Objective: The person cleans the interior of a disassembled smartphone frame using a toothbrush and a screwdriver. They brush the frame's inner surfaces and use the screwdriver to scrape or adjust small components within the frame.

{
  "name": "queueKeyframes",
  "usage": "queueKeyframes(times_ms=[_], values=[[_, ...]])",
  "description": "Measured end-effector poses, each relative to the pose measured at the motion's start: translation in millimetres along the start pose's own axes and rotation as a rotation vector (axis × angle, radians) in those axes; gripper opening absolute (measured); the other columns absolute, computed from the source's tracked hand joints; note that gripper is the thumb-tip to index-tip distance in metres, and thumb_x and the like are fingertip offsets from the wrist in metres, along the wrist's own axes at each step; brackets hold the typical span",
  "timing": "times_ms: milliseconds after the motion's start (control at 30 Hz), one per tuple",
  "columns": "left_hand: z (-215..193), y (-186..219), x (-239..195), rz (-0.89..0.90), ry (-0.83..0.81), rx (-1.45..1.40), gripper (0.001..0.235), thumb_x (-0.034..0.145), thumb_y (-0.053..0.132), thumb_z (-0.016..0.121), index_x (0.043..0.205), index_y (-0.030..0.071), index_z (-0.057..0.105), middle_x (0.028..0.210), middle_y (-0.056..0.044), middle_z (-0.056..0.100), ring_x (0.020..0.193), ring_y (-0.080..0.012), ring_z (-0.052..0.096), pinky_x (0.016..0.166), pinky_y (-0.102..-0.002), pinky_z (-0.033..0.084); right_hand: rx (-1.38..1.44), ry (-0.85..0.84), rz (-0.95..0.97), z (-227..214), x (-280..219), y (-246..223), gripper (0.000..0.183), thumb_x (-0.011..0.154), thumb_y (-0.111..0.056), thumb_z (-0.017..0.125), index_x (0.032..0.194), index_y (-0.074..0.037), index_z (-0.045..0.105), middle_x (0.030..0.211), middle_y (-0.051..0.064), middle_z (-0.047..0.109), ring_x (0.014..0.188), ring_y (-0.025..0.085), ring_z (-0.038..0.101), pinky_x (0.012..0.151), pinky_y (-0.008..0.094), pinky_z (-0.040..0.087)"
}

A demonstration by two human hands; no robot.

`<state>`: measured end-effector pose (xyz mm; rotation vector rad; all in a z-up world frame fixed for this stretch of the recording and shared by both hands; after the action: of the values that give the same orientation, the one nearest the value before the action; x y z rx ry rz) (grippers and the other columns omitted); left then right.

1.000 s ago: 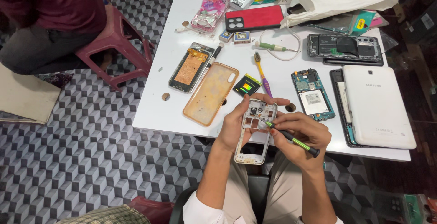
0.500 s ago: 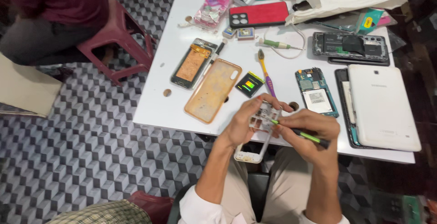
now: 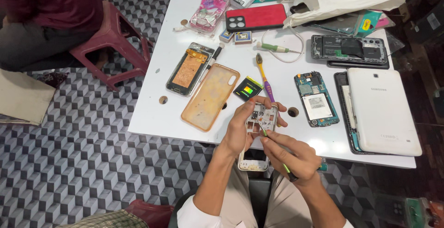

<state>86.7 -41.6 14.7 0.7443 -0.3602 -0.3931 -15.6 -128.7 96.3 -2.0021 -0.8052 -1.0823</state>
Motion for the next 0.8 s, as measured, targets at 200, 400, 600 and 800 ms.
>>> queueKeyframes(times_ms=[200, 400, 600, 800], values=[[-2, 4, 3, 0.049, 0.022, -0.035, 0.04, 0.113, 0.037, 0.032, 0.116, 0.003, 0.052, 0.125, -0.025, 0.063, 0.104, -0.0324, 0.07, 0.088, -0.042, 0.062, -0.029, -0.039, -0.093, 6, 1, -8, 0.019, 0.08, 0.006, 0.081, 0.097, 0.003, 0.075, 0.1, 0.023, 0.074, 0.09, 0.03, 0.077, 0.077, 0.036, 0.065], [0, 2, 1, 0.04, 0.037, -0.093, 0.041, 0.112, 0.038, 0.032, 0.117, 0.003, 0.052, 0.126, -0.026, 0.06, 0.103, -0.033, 0.069, 0.088, -0.044, 0.062, -0.026, -0.085, -0.118, 6, 5, -13, 0.021, 0.08, 0.004, 0.079, 0.101, 0.006, 0.075, 0.105, 0.024, 0.072, 0.093, 0.031, 0.077, 0.08, 0.037, 0.065], [-1, 0, 1, 0.019, 0.036, -0.12, 0.04, 0.112, 0.039, 0.031, 0.119, 0.005, 0.05, 0.127, -0.025, 0.058, 0.104, -0.0331, 0.068, 0.085, -0.048, 0.063, -0.069, -0.091, -0.12, 7, -1, -11, 0.02, 0.082, 0.004, 0.078, 0.102, 0.004, 0.076, 0.109, 0.023, 0.073, 0.089, 0.026, 0.076, 0.07, 0.032, 0.062], [-2, -2, -1, 0.008, 0.061, -0.004, 0.041, 0.112, 0.041, 0.031, 0.117, 0.005, 0.051, 0.129, -0.027, 0.06, 0.105, -0.0327, 0.069, 0.08, -0.045, 0.062, -0.073, -0.08, 0.049, 7, -7, 6, 0.023, 0.082, 0.007, 0.077, 0.104, 0.01, 0.075, 0.111, 0.031, 0.071, 0.085, 0.027, 0.076, 0.066, 0.029, 0.061]])
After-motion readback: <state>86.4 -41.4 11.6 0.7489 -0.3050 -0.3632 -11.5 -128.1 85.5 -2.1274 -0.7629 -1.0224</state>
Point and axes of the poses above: each hand's wrist, its own x-axis towards the middle knuckle, its own z-axis out of the palm, y = z × x, the point moved 10 cm from there along x, towards the middle knuckle
